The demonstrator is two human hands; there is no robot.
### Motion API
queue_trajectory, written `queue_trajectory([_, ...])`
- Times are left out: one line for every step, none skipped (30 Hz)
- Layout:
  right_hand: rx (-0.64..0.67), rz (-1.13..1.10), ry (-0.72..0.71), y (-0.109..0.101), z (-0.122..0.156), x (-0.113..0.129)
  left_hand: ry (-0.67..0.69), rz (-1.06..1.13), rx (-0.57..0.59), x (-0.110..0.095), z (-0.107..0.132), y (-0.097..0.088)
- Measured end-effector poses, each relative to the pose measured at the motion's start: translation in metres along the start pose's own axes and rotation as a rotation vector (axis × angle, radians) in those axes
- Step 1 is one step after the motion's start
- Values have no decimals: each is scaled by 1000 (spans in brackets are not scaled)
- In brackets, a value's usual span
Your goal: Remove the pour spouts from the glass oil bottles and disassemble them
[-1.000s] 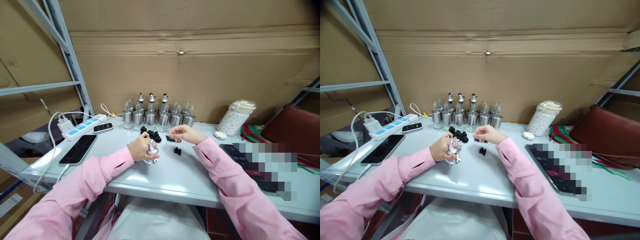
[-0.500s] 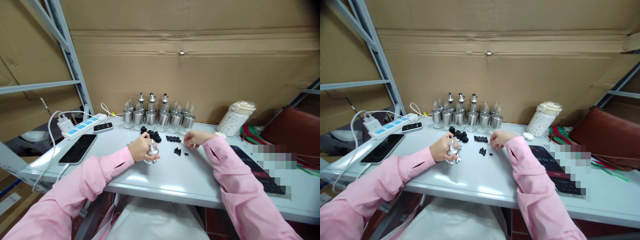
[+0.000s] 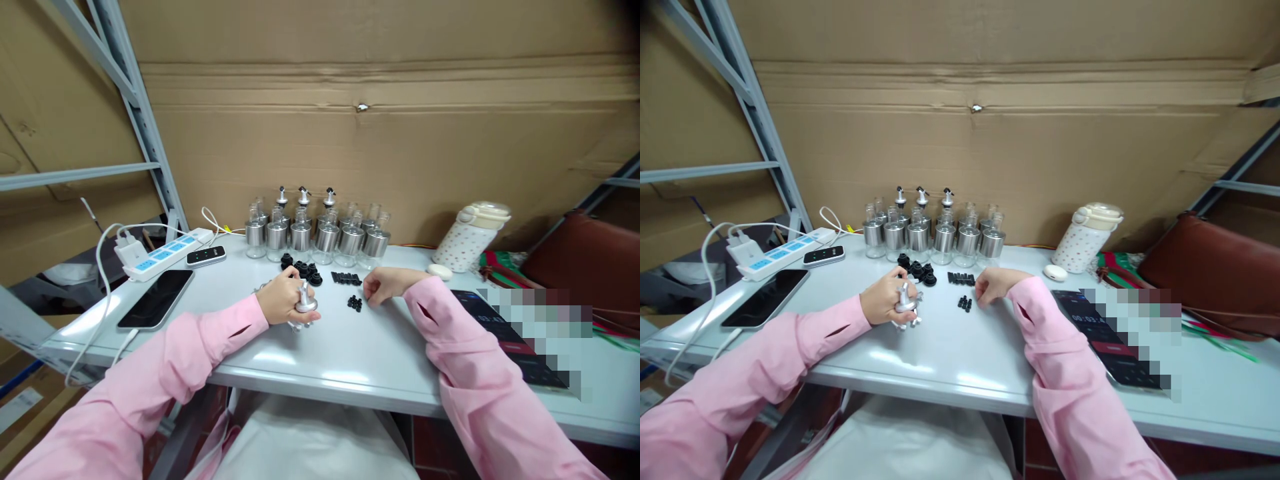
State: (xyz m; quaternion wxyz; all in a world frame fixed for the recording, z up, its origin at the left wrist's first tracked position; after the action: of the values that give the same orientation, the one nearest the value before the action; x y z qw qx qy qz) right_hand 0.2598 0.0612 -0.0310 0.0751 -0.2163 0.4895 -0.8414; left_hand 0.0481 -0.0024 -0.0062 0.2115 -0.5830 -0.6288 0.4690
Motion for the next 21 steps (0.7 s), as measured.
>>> queue_trajectory([-18, -7, 8, -2, 0, -1, 3, 0, 0, 0, 0, 0])
queue_trajectory([-30, -19, 11, -3, 0, -2, 7, -1, -3, 0, 0, 0])
queue_trajectory([-39, -32, 9, -4, 0, -2, 10, -1, -9, -1, 0, 0])
queue_trajectory([-44, -42, 3, -4, -1, -2, 11, -1, -14, -1, 0, -1])
queue_trajectory([-50, -47, -3, -4, -1, -1, 12, -2, -18, -1, 0, -1])
queue_trajectory([-53, -47, -6, -4, -2, -1, 12, -5, -18, -1, 0, -1])
queue_trajectory([-52, -43, -5, -4, -3, -1, 12, -9, -14, -1, -1, 0])
queue_trajectory([-47, -37, -3, -4, -4, -1, 10, -12, -8, -1, -1, 0])
queue_trajectory([-43, -30, -1, -3, -5, -1, 9, -14, -1, -1, -1, 0])
queue_trajectory([-40, -23, -1, -3, -5, -1, 8, -17, 5, -1, -1, 1])
queue_trajectory([-40, -17, -3, -3, -6, 0, 8, -19, 8, -1, -1, 1])
queue_trajectory([-42, -13, -10, -3, -6, 0, 10, -21, 9, -1, -2, 1])
queue_trajectory([-44, -14, -20, -3, -7, 0, 13, -22, 8, -2, -2, 0])
queue_trajectory([-44, -18, -33, -3, -7, 1, 17, -22, 5, -2, -2, 0])
queue_trajectory([-43, -27, -46, -3, -7, 1, 19, -22, 3, -2, -2, 0])
queue_trajectory([-40, -40, -58, -3, -8, 1, 20, -21, 3, -2, -1, 0])
queue_trajectory([-40, -55, -69, -3, -8, 1, 19, -19, 2, -2, -1, 0])
queue_trajectory([-41, -71, -79, -3, -8, 1, 17, -18, 2, -2, -1, 0])
queue_trajectory([-41, -87, -86, -2, -9, 1, 14, -18, 2, -1, -1, 0])
queue_trajectory([-39, -104, -89, -2, -9, 0, 12, -19, 3, -1, -1, 0])
queue_trajectory([-33, -122, -87, -1, -10, -1, 12, -21, 3, -1, -1, 0])
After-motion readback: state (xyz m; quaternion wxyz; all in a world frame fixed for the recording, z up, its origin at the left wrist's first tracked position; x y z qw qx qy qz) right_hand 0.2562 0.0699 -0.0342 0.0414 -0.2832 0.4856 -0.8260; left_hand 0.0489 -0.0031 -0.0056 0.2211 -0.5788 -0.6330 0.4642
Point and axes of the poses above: each hand's wrist, its own z-axis away from the middle knuckle, its own y-axis out of the palm, x = y × z, the point moved 5 cm from there along -z, towards the middle knuckle, and after that the axes turned 13 degrees about z, right-handed, at the moved point
